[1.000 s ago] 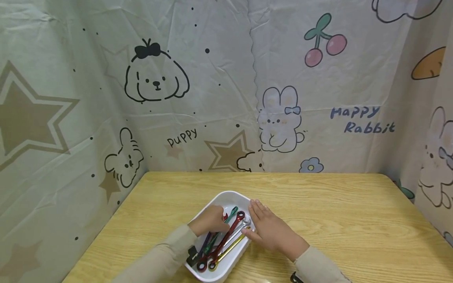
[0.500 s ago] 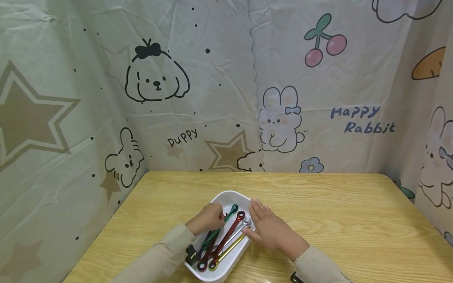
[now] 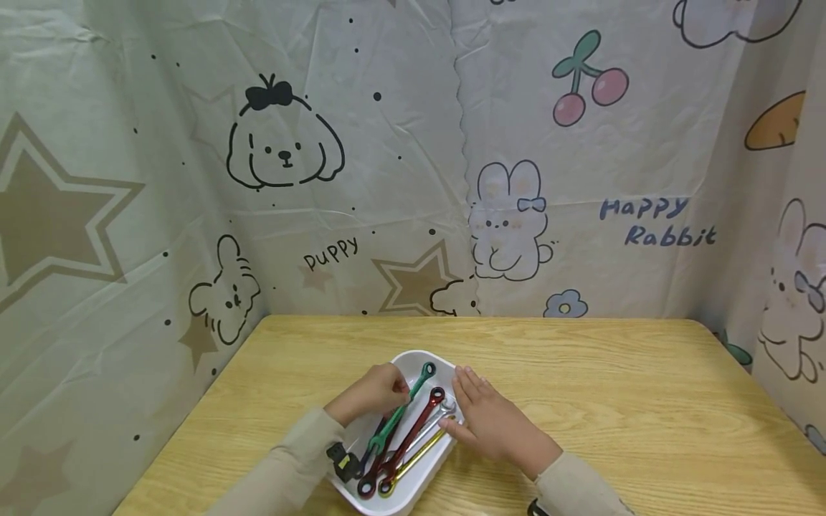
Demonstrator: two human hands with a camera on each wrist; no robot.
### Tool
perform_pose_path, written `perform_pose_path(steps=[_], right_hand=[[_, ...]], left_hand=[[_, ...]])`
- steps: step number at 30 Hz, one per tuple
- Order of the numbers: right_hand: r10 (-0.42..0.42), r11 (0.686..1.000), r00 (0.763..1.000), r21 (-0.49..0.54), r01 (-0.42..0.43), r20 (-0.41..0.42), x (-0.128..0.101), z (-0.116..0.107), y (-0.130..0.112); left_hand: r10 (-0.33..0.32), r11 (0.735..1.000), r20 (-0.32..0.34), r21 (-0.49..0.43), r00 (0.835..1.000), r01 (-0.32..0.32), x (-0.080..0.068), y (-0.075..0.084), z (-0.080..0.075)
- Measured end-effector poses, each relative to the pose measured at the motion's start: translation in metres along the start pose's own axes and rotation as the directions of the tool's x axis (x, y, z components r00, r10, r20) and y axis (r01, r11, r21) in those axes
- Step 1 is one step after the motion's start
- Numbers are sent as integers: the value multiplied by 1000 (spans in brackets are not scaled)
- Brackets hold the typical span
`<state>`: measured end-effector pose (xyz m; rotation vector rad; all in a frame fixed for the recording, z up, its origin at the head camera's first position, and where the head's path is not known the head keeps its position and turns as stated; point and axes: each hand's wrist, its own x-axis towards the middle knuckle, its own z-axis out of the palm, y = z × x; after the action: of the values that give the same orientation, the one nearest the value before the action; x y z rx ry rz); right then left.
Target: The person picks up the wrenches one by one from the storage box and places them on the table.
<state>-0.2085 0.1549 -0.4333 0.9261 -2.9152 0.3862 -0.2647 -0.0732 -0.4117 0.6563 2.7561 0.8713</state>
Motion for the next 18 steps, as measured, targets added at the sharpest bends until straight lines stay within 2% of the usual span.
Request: perform_pose_path(steps=[4,11,15,18], right_hand=[[3,1000,1000,-4,-3,1,0,1,1],[5,1000,1000,-10,-5,-11,0,0,0],[5,1000,1000,-12,-5,-14,-1,0,0],[12,1000,1000,-17,-12,-2,-1,-1,-1]], left_hand=[[-33,994,20,-103,999,35,-1,4,-12],[-92,948,-9,-306,996,85,-4,-1,-42],[-149,922,-35,-366,988,126,-9,-11,-60],[-176,913,-60,-382,983,140,-15,-18,-73]])
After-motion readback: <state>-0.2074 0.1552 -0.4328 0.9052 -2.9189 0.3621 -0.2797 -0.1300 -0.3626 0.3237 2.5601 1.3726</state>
